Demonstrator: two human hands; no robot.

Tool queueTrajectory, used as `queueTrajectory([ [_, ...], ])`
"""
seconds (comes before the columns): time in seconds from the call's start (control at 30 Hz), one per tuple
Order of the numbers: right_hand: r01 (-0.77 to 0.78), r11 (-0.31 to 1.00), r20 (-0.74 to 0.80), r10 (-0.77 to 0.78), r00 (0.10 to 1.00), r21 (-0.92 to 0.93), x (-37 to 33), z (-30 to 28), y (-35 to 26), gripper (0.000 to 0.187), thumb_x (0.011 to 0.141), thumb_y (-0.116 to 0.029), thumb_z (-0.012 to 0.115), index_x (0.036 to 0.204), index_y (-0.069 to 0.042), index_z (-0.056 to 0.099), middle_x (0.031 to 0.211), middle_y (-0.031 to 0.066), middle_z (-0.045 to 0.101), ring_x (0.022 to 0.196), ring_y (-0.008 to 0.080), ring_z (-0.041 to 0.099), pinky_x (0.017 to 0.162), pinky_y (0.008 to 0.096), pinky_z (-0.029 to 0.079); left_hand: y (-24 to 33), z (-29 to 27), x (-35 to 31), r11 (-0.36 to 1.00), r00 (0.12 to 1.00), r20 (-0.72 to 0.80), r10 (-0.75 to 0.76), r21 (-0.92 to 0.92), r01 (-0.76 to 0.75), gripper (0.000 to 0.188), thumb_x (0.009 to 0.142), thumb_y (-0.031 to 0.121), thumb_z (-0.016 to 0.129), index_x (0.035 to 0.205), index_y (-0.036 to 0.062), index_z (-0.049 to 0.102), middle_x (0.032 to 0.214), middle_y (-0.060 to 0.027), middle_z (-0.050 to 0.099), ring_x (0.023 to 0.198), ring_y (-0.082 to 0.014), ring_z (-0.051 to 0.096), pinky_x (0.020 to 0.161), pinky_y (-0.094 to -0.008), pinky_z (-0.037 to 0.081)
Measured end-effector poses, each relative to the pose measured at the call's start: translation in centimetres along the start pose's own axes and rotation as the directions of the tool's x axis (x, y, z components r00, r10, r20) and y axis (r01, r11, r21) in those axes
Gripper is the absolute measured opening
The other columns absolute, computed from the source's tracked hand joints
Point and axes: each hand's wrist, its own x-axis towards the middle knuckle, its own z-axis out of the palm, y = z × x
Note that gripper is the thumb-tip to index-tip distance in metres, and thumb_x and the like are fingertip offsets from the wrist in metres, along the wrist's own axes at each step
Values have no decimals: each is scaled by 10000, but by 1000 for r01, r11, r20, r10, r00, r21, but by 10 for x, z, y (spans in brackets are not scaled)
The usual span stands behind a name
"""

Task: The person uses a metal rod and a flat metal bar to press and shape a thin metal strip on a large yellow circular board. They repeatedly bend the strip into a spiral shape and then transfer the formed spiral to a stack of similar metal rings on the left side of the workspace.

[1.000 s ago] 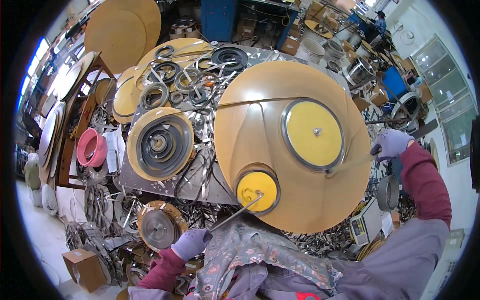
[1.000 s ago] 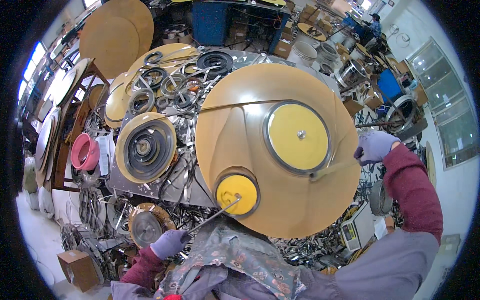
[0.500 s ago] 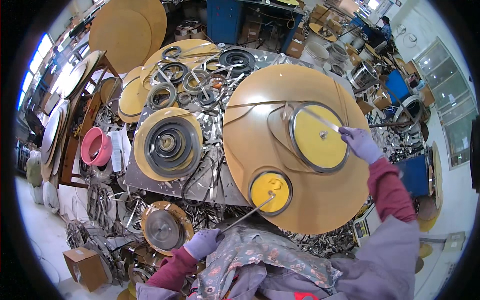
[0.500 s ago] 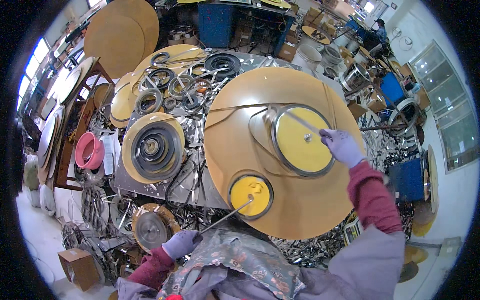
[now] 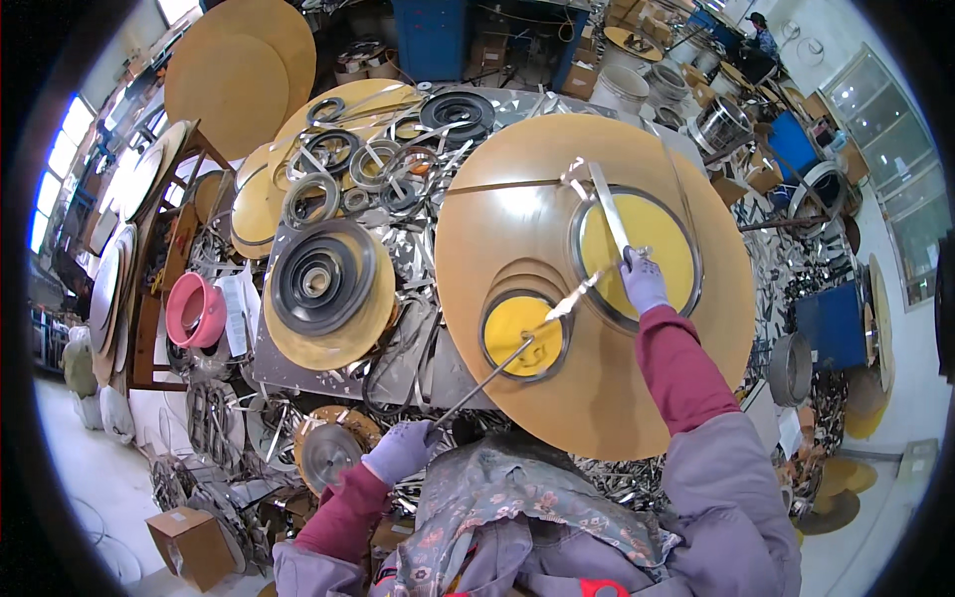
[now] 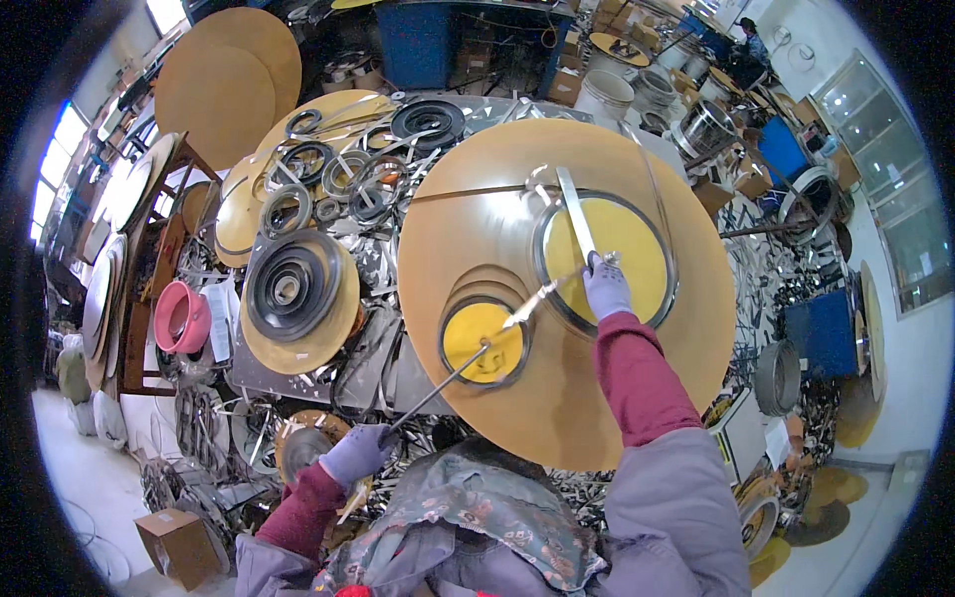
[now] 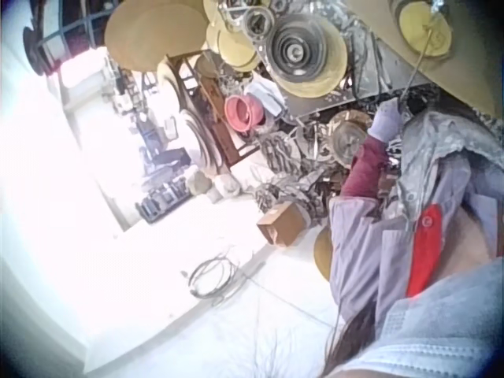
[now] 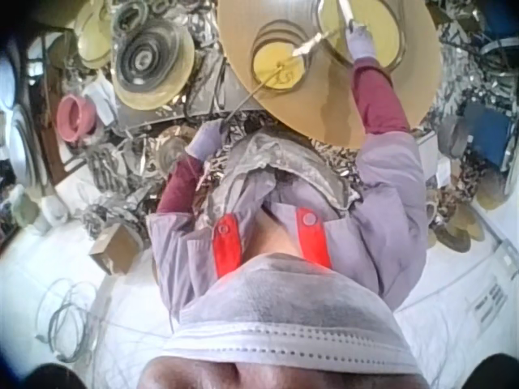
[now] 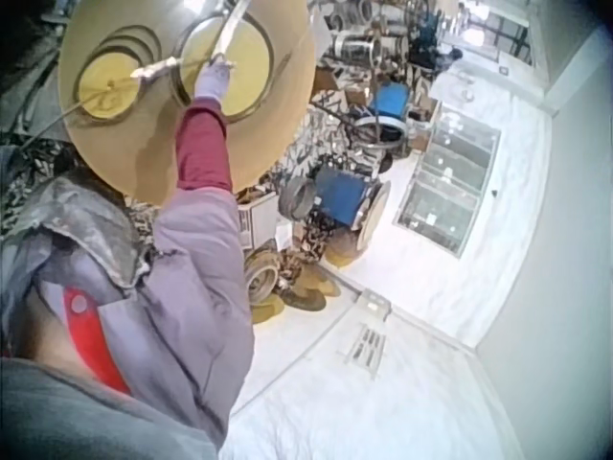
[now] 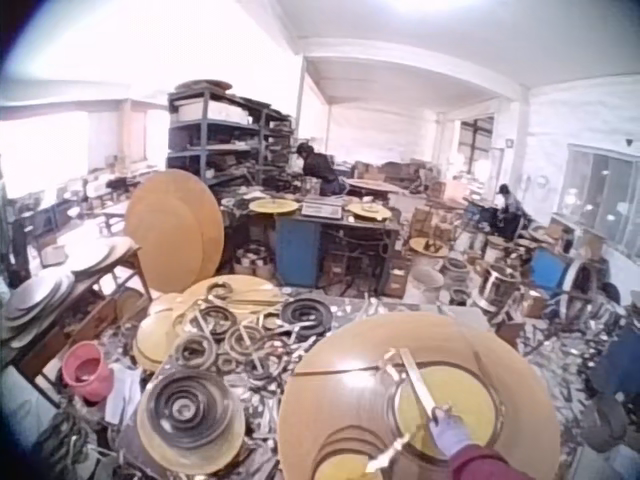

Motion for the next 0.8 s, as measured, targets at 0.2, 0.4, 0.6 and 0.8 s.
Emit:
queueTrajectory([
  [0.2,13,999,9,-13,1000,-35,2,-4,4,354,897,-295,499,1174,-80,542,1053,199,620,985,350,589,874,434,453,5,-6,22,1000,999,-41,25,9,-25,256,876,224,521,825,-17,589,766,-252,600,747,-421,592,652,-474,453],
  [0.4,2,1000,7,-2,1000,0,-5,-1,8,348,894,-302,503,1177,-103,546,1024,196,631,968,349,596,870,435,454,8,-4,56,998,996,-64,60,35,-58,312,920,267,477,841,-19,574,795,-254,609,793,-427,590,715,-498,447],
  [0.6,14,1000,-43,-15,999,-19,-18,-3,13,343,885,-291,521,1168,-101,547,990,181,645,952,344,604,849,446,458,27,2,74,999,995,-99,4,38,0,309,919,269,478,884,-18,587,815,-253,620,823,-420,599,738,-488,455],
  [0.8,-19,1000,10,20,1000,-15,-26,-16,24,320,873,-273,533,1132,-87,560,889,193,652,869,344,621,792,457,471,33,-9,80,999,995,-82,-49,2,49,302,891,252,524,870,-38,607,836,-286,609,840,-432,593,739,-496,450],
])
